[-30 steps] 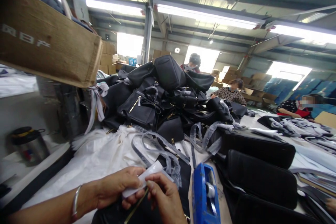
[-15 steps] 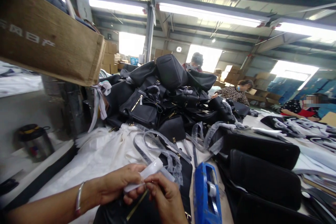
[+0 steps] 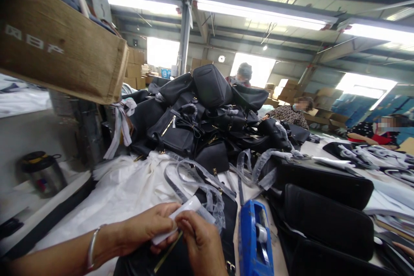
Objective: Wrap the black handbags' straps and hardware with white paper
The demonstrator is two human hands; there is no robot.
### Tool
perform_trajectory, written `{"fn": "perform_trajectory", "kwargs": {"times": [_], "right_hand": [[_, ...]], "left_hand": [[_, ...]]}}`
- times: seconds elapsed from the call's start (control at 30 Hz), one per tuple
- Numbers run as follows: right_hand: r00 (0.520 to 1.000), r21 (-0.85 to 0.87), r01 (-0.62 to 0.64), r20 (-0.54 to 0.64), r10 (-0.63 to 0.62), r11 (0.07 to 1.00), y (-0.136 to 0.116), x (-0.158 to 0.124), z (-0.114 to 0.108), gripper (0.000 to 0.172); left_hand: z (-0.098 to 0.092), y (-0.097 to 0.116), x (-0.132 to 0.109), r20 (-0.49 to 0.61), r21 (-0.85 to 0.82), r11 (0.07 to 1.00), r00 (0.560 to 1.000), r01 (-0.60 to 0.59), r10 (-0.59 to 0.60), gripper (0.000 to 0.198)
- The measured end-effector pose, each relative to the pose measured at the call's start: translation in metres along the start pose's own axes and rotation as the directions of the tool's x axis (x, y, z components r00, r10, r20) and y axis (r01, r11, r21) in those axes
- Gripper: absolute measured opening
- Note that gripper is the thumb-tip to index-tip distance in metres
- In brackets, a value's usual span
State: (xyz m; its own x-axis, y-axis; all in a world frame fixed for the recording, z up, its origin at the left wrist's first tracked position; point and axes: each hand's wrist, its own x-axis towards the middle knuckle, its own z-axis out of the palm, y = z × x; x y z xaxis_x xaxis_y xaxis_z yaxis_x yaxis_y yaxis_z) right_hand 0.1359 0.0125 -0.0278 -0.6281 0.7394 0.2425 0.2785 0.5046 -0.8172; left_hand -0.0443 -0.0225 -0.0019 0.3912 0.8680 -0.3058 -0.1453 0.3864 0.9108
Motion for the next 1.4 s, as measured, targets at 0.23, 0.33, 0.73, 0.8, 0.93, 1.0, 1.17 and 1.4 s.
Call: {"fn": "perform_trajectory", "kwargs": {"times": [0.23, 0.33, 0.73, 0.8, 0.93, 1.0, 1.17, 1.4], "right_hand": [[0.993, 0.036, -0.11, -0.045, 0.111, 0.993, -0.001, 0.0, 0.0, 0.035], [0.965, 0.202, -0.243, -0.05, 0.258, 0.949, -0.002, 0.003, -0.001, 0.082], [0.953, 0.682, -0.249, 0.047, 0.299, 0.688, 0.001, 0.009, 0.01, 0.101], [0.964, 0.697, -0.193, 0.004, 0.265, 0.69, 0.0, 0.012, 0.012, 0.097], [0.977, 0.621, -0.107, -0.081, 0.198, 0.777, 0.003, 0.017, 0.016, 0.084], [0.978, 0.549, -0.075, -0.122, 0.168, 0.832, 0.005, 0.02, 0.018, 0.077], [0.973, 0.355, 0.006, -0.216, 0.076, 0.935, 0.008, 0.028, 0.018, 0.069], [0.954, -0.102, 0.177, -0.228, -0.197, 0.979, 0.032, 0.033, 0.014, 0.054]], "left_hand": [[0.003, 0.001, -0.002, -0.013, 0.069, 0.996, 0.998, -0.058, 0.059, 0.028], [0.006, -0.001, -0.004, -0.027, 0.122, 0.989, 0.996, -0.081, 0.085, 0.028], [0.005, -0.006, 0.0, -0.101, 0.165, 0.976, 0.982, -0.142, 0.16, 0.034], [0.004, -0.004, 0.001, -0.107, 0.091, 0.989, 0.986, -0.118, 0.127, 0.032], [-0.002, -0.001, 0.002, -0.022, -0.188, 0.979, 0.996, -0.085, 0.082, 0.024], [-0.008, -0.002, 0.003, 0.033, -0.31, 0.949, 0.997, -0.059, 0.073, 0.021], [-0.02, -0.005, 0.007, 0.12, -0.497, 0.868, 0.992, 0.019, 0.046, 0.024], [-0.026, -0.002, 0.009, 0.254, -0.531, 0.839, 0.967, 0.116, 0.027, 0.03]]}}
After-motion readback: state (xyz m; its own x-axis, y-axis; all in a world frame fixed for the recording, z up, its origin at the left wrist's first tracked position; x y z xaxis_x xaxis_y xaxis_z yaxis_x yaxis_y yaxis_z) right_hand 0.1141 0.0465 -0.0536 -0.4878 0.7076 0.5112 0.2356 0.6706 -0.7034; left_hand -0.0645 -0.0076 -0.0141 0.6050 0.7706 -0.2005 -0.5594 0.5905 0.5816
